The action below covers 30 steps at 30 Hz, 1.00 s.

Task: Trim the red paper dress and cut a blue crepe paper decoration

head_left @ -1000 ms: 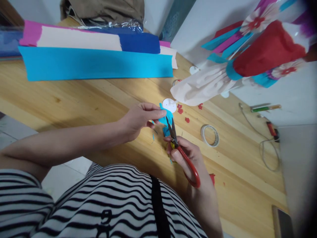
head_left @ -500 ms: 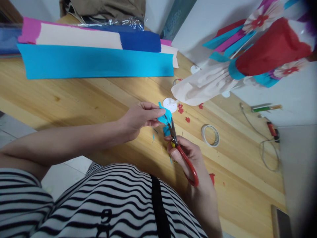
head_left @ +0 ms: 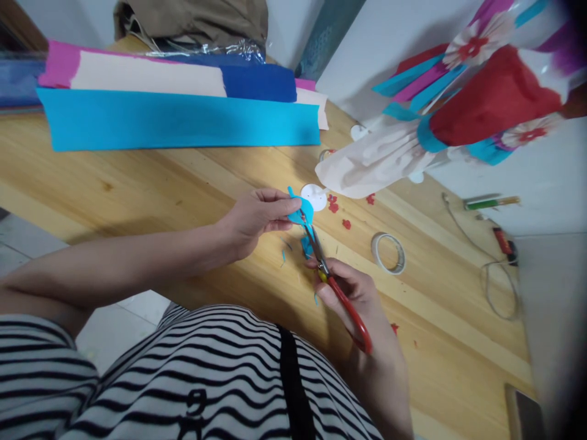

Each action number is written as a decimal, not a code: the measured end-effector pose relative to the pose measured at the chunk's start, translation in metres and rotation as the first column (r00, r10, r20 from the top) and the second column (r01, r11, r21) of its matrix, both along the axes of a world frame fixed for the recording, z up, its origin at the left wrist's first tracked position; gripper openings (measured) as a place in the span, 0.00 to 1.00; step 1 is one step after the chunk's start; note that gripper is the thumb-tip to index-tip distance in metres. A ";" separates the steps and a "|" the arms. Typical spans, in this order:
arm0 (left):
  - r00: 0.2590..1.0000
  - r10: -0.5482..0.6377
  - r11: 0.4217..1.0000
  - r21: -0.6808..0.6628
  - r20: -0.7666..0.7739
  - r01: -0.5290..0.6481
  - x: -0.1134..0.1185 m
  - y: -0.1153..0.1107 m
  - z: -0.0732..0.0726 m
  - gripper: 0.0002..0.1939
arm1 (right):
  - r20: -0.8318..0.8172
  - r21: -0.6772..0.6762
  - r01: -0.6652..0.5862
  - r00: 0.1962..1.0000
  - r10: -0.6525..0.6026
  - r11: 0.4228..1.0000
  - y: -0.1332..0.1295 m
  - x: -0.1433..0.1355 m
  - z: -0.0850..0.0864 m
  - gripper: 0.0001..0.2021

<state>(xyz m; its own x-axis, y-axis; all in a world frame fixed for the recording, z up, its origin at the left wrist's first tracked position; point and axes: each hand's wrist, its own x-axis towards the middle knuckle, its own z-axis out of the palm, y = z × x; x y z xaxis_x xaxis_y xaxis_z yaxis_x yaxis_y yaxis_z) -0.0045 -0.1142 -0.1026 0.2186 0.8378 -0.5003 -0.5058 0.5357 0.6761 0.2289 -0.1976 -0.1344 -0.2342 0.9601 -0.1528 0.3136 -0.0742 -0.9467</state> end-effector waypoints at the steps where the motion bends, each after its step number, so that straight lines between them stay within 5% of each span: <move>1: 1.000 -0.006 1.000 0.006 0.005 0.006 -0.001 0.000 -0.001 0.08 | 0.019 0.015 0.016 1.000 -0.017 1.000 0.000 0.002 0.000 0.18; 30: 0.999 -0.032 0.999 -0.019 -0.009 0.032 0.004 -0.005 0.002 0.08 | -0.020 0.002 -0.043 0.999 0.043 0.999 0.003 -0.008 0.002 0.21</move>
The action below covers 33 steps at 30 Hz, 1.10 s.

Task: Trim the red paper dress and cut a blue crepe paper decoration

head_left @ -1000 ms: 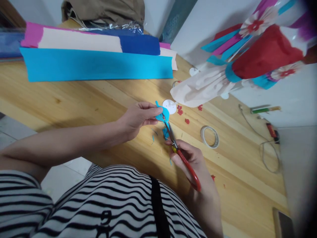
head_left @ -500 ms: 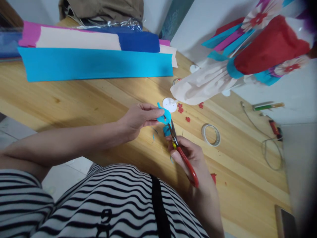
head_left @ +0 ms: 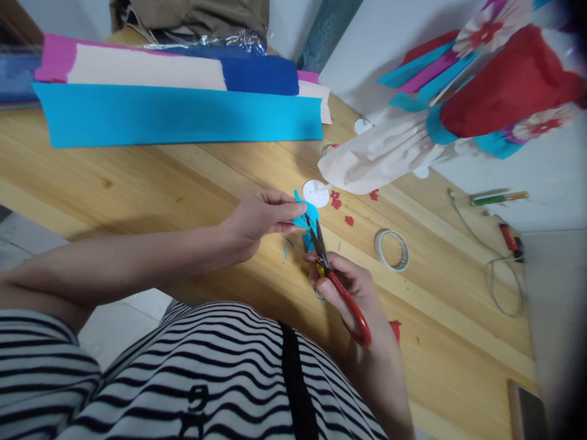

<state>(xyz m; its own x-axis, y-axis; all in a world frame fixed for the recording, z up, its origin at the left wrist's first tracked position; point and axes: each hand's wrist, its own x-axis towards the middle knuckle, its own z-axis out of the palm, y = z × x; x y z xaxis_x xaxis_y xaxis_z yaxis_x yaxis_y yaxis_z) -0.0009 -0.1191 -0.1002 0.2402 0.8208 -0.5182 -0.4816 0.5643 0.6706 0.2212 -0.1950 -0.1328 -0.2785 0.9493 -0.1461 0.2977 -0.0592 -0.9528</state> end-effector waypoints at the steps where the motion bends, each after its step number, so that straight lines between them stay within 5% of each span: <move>1: 1.000 -0.002 1.000 -0.001 0.008 0.002 0.000 0.000 0.000 0.09 | -0.014 -0.008 -0.001 1.000 0.000 1.000 0.000 0.000 0.000 0.22; 17: 1.000 -0.027 0.999 0.037 -0.006 0.027 -0.002 -0.002 0.002 0.08 | -0.049 -0.045 0.026 0.998 -0.028 0.999 -0.004 -0.003 -0.004 0.24; 26: 0.998 -0.022 0.999 0.040 0.065 0.019 -0.003 -0.002 -0.001 0.08 | -0.063 -0.121 -0.025 0.998 0.017 0.992 0.003 -0.011 0.017 0.26; 33: 0.997 -0.028 0.999 0.037 0.066 0.026 -0.003 -0.002 -0.001 0.10 | -0.075 -0.027 0.021 0.997 -0.023 0.999 -0.003 -0.004 -0.002 0.23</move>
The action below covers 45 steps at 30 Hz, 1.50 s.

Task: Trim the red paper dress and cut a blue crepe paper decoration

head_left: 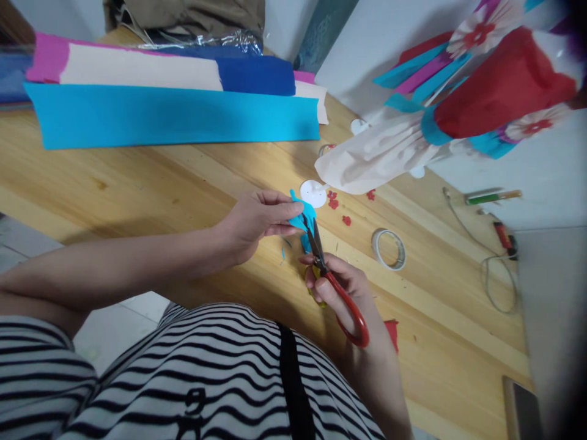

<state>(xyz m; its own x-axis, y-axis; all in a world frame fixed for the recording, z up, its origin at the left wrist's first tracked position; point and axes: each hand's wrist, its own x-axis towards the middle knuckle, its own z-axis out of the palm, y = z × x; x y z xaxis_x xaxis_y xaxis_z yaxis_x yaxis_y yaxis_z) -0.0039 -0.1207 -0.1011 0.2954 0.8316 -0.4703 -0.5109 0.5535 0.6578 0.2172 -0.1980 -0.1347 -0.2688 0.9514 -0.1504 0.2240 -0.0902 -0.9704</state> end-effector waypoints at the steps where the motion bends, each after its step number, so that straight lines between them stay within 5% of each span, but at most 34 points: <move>1: 1.000 0.002 1.000 0.002 -0.004 -0.002 0.000 0.000 0.000 0.10 | 0.009 0.000 0.004 1.000 -0.004 1.000 -0.001 0.001 -0.002 0.23; 23: 0.999 -0.021 1.000 0.009 -0.043 0.022 0.000 -0.001 0.001 0.09 | -0.002 -0.063 0.017 1.000 -0.017 0.998 -0.002 0.003 -0.004 0.24; 33: 1.000 -0.006 1.000 0.024 -0.030 0.006 0.001 0.002 0.003 0.09 | -0.022 -0.181 -0.030 0.999 0.027 0.983 0.004 -0.006 0.018 0.29; 45: 1.000 -0.026 1.000 0.006 0.000 0.026 0.001 0.002 0.004 0.09 | -0.015 -0.151 0.055 0.998 -0.058 0.987 -0.007 -0.008 0.017 0.25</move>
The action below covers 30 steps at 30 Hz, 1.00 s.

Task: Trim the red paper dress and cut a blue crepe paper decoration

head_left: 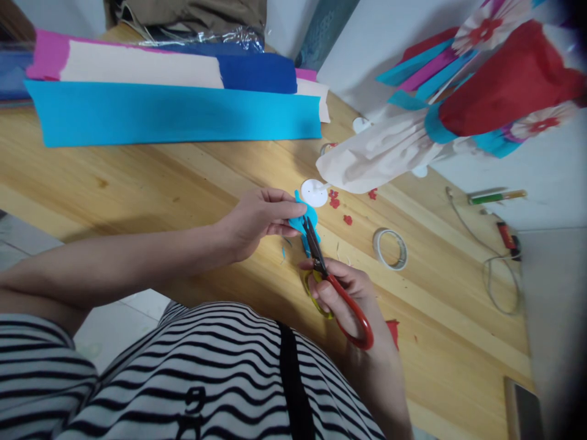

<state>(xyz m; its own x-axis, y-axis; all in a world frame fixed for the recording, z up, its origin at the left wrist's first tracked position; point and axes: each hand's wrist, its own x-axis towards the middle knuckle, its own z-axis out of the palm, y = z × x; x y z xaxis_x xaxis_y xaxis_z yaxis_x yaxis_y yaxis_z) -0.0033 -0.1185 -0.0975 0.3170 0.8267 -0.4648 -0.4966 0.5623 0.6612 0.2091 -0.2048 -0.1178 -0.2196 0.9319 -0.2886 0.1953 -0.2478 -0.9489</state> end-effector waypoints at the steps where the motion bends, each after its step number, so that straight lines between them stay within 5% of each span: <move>1: 1.000 -0.001 1.000 0.000 0.002 0.001 0.000 0.000 0.000 0.09 | 0.007 0.001 0.002 1.000 -0.002 1.000 -0.001 0.000 0.001 0.25; 17: 0.999 -0.012 1.000 0.001 -0.029 0.012 0.000 0.001 -0.002 0.09 | 0.059 -0.034 0.028 0.998 -0.026 0.999 -0.001 -0.003 0.006 0.24; 23: 0.999 -0.030 0.998 0.045 -0.028 0.031 -0.002 0.002 -0.007 0.07 | 0.095 0.077 -0.120 0.989 0.112 0.990 0.003 0.011 -0.007 0.24; 30: 1.000 -0.021 0.998 0.057 -0.011 0.022 -0.005 0.007 -0.010 0.07 | 0.216 0.063 -0.221 0.955 0.203 0.973 0.011 0.020 0.009 0.22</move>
